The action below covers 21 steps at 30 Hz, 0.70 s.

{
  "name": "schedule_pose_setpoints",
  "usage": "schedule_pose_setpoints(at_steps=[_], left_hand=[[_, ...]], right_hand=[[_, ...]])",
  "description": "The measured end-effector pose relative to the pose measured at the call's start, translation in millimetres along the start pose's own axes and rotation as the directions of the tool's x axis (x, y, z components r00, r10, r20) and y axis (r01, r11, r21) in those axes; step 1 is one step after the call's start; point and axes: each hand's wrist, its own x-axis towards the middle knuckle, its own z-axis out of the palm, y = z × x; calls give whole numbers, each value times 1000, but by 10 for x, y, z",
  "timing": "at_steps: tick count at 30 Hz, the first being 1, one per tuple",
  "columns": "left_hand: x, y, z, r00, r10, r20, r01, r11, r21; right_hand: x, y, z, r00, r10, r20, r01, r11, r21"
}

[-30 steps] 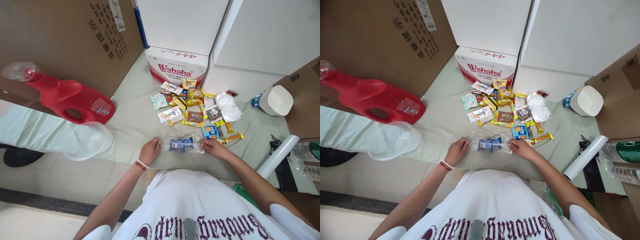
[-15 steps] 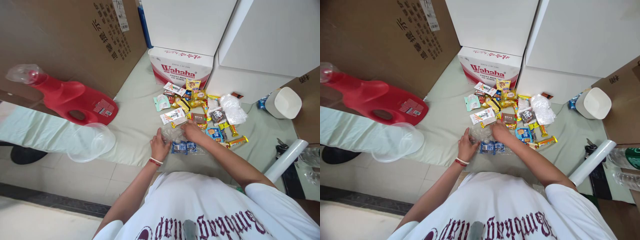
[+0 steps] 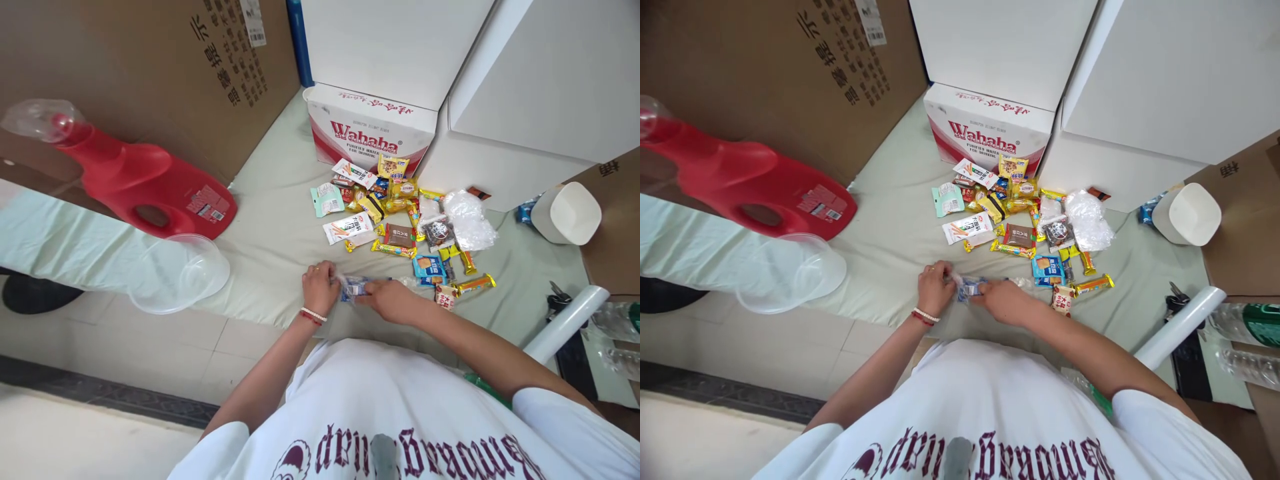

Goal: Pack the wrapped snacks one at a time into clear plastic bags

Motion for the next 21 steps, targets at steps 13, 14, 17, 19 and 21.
schedule_pose_setpoints(at_steps=[13, 14, 17, 19, 21], left_hand=[[-330, 384, -93, 946, 208, 248, -90, 906, -415], [-383, 475, -12, 949, 235, 208, -153, 926, -345], [-525, 615, 170, 932, 339, 129, -324, 938, -125], [-579, 615, 223, 906, 407, 116, -408, 913, -21], [-585, 583, 236, 886, 446, 128, -456, 888, 57]], right_hand=[[-163, -44, 443, 969, 81, -232, -13, 960, 281], [-219, -18, 461, 961, 78, -267, 20, 939, 345], [-448, 86, 519, 865, 279, -418, -51, 877, 478], [-584, 141, 562, 684, 543, -487, -308, 820, 481], [-661, 164, 612, 570, 661, -488, -487, 750, 448]])
